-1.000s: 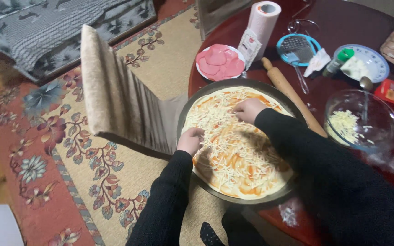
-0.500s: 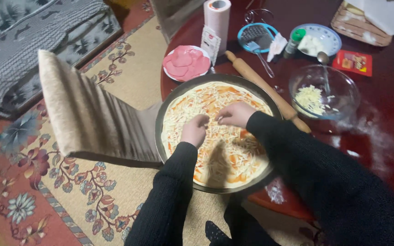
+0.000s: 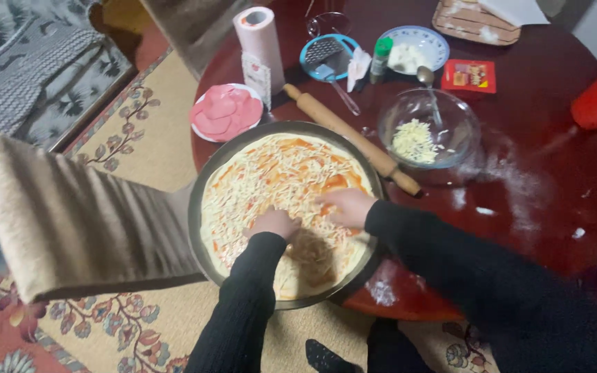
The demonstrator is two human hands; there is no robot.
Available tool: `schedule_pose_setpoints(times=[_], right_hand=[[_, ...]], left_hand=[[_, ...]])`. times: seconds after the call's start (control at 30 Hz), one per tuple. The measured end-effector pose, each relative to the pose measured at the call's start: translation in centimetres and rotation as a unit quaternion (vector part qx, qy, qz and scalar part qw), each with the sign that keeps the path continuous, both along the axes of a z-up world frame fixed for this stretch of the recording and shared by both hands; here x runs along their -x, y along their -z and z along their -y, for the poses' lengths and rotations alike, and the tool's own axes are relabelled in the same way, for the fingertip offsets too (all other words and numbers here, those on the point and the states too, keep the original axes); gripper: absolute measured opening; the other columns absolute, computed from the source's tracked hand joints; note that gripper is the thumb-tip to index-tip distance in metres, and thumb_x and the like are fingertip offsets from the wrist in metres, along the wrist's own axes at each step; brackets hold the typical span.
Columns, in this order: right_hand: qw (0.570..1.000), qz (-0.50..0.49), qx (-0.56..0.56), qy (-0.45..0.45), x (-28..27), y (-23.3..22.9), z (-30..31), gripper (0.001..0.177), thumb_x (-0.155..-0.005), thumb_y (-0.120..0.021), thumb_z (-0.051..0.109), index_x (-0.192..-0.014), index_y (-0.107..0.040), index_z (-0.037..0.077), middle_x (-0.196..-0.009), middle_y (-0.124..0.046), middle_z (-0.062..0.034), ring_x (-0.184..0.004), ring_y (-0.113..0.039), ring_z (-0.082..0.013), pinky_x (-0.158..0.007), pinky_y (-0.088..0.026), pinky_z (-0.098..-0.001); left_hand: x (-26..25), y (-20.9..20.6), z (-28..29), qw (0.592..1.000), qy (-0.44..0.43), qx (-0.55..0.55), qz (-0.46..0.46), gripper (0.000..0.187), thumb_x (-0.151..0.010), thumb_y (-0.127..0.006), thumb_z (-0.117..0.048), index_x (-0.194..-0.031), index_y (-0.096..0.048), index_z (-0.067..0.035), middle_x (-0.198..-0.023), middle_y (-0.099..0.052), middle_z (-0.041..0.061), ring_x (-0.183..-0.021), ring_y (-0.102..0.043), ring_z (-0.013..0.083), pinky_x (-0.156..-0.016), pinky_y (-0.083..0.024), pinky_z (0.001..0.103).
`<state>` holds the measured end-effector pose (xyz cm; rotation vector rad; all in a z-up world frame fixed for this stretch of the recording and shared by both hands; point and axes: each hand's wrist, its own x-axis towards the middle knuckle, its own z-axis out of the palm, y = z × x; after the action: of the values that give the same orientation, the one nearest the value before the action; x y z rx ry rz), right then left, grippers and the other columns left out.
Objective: The person spreads shredded cheese over a pizza base with tomato sauce, then places slices of ham on top. The pizza remains on a round metal tray on the table throughout the clip.
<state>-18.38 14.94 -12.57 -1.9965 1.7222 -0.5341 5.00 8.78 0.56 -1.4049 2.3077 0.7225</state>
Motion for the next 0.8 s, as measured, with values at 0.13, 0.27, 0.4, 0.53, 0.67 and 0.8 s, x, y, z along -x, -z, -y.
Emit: schedule_pose_setpoints(times=[0.13, 0.27, 0.4, 0.53, 0.67, 0.8], right_hand=[[0.989, -0.021, 0.105, 0.098, 9.2, -5.4, -0.5, 0.034, -0.084, -0.069, 0.021, -0.117, -0.075, 0.024, -0.112, -0.075, -0.0058, -0.107, -0.071, -0.0274, -0.092, -0.058, -0.0401], [0.953, -0.032, -0.017, 0.301, 26.1, 1.5, 0.4, 0.038, -0.090, -0.062, 0.037, -0.127, -0.067, 0.038, -0.119, -0.073, 0.0015, -0.119, -0.066, -0.0245, -0.104, -0.052, -0.0408], [0.905, -0.122, -0.157, 0.377, 36.6, 11.3, 4.2, 0.054, -0.089, -0.056, 0.042, -0.144, -0.056, 0.041, -0.136, -0.069, -0.0046, -0.126, -0.064, -0.0265, -0.107, -0.049, -0.0441], [0.905, -0.134, -0.168, 0.366, 39.2, 19.1, 8.3, 0.067, -0.082, -0.064, 0.040, -0.148, -0.049, 0.038, -0.144, -0.057, -0.0089, -0.126, -0.064, -0.0271, -0.108, -0.050, -0.0442], [0.925, -0.176, -0.135, 0.309, 32.5, 13.8, 8.6, 0.056, -0.085, -0.064, 0.043, -0.140, -0.059, 0.037, -0.134, -0.059, -0.0026, -0.122, -0.066, -0.0277, -0.109, -0.049, -0.0423], [0.966, -0.204, -0.119, 0.103, 28.9, 10.2, 7.1, 0.054, -0.088, -0.062, 0.056, -0.139, -0.056, 0.040, -0.143, -0.054, -0.0085, -0.131, -0.061, -0.0335, -0.117, -0.041, -0.0439]], left_hand=[[5.6, 6.5, 1.9, 0.999, -0.028, 0.021, -0.020, 0.052, -0.094, -0.050, -0.051, -0.130, -0.068, -0.017, -0.151, -0.051, 0.012, -0.135, -0.053, 0.0427, -0.103, -0.040, 0.073], [13.8, 10.4, 1.7, 0.987, 0.000, 0.041, -0.158, 0.052, -0.096, -0.054, -0.038, -0.140, -0.057, -0.010, -0.141, -0.059, 0.016, -0.132, -0.056, 0.0396, -0.108, -0.037, 0.065], [21.7, 9.4, -0.6, 0.957, 0.045, 0.031, -0.287, 0.050, -0.095, -0.054, -0.021, -0.143, -0.045, -0.010, -0.158, -0.034, 0.022, -0.136, -0.049, 0.0504, -0.109, -0.047, 0.058], [25.6, 10.0, -1.8, 0.952, 0.049, 0.062, -0.296, 0.050, -0.093, -0.059, -0.022, -0.141, -0.049, -0.012, -0.157, -0.033, 0.027, -0.130, -0.054, 0.0519, -0.107, -0.050, 0.056], [27.1, 10.0, -2.0, 0.957, 0.062, 0.082, -0.270, 0.052, -0.091, -0.070, -0.029, -0.140, -0.055, -0.021, -0.159, -0.031, 0.030, -0.126, -0.058, 0.0508, -0.106, -0.053, 0.051], [27.8, 11.5, -1.6, 0.953, 0.062, 0.143, -0.258, 0.053, -0.081, -0.079, -0.045, -0.130, -0.063, -0.034, -0.138, -0.051, 0.020, -0.110, -0.068, 0.0411, -0.097, -0.058, 0.043]])
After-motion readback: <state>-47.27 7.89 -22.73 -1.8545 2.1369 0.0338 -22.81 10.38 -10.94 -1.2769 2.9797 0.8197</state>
